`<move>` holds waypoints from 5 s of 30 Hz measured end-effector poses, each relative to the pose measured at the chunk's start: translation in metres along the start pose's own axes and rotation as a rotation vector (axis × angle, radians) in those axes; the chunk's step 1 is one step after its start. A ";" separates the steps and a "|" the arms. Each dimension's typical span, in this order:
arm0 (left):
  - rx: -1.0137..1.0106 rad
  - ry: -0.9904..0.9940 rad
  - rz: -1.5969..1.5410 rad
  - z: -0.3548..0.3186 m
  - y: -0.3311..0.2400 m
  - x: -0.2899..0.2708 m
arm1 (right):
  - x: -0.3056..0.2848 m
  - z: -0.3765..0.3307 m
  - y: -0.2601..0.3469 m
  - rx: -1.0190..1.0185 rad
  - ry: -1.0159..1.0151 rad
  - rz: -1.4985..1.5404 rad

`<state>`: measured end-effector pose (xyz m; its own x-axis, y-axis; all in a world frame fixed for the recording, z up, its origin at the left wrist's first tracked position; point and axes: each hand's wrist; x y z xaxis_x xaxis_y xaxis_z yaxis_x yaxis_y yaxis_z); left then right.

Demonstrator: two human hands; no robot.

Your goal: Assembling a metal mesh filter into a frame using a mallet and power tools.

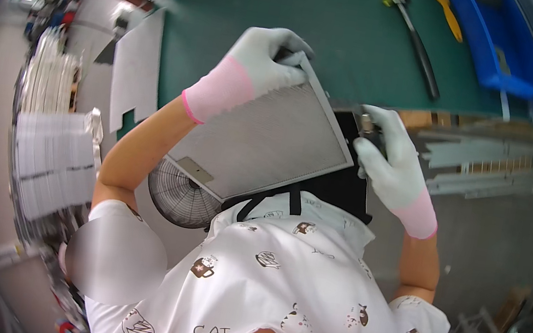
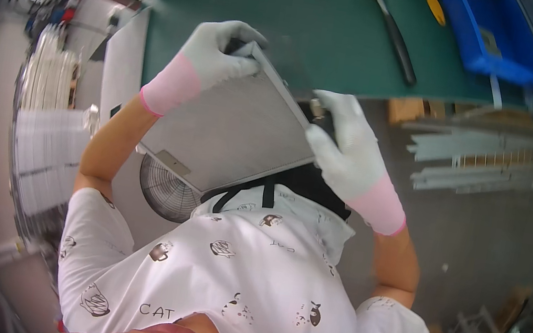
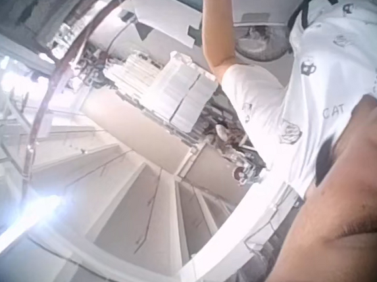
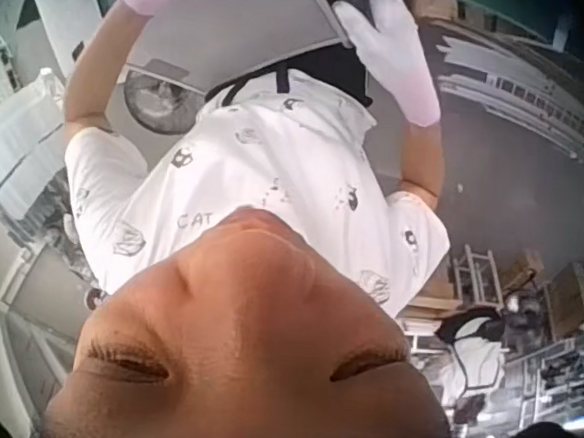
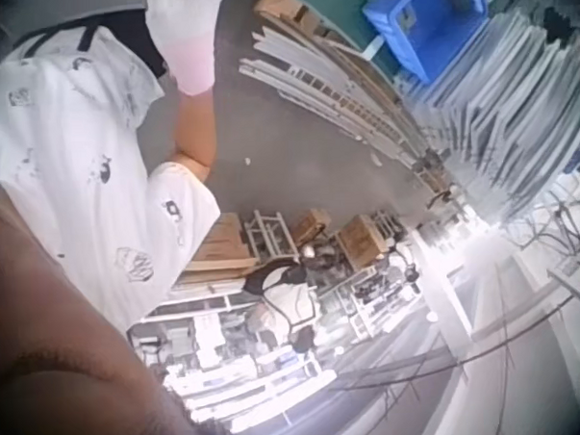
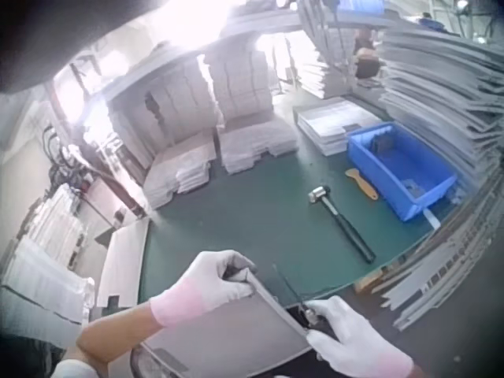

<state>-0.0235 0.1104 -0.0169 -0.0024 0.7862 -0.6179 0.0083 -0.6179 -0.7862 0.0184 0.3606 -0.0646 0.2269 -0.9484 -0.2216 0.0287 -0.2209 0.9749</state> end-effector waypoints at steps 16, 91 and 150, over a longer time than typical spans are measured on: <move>-0.157 0.078 -0.109 0.030 0.029 0.026 | 0.028 -0.004 0.009 -0.027 -0.103 -0.118; -0.053 -0.003 0.118 0.011 0.024 0.058 | 0.097 -0.026 -0.029 0.286 -0.276 0.457; 0.543 -0.889 0.654 0.019 -0.047 -0.004 | -0.006 0.156 -0.052 -0.456 -0.417 -1.284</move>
<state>-0.0426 0.1360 0.0222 -0.8360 0.1803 -0.5182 -0.1525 -0.9836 -0.0963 -0.1361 0.3420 -0.1180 -0.4925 -0.1632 -0.8549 0.3156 -0.9489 -0.0006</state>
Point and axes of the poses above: each hand's wrist, its own z-axis towards the middle knuckle, its own x-axis out of the palm, y = z × x, and after that the axes turned 13 degrees about -y, right-handed
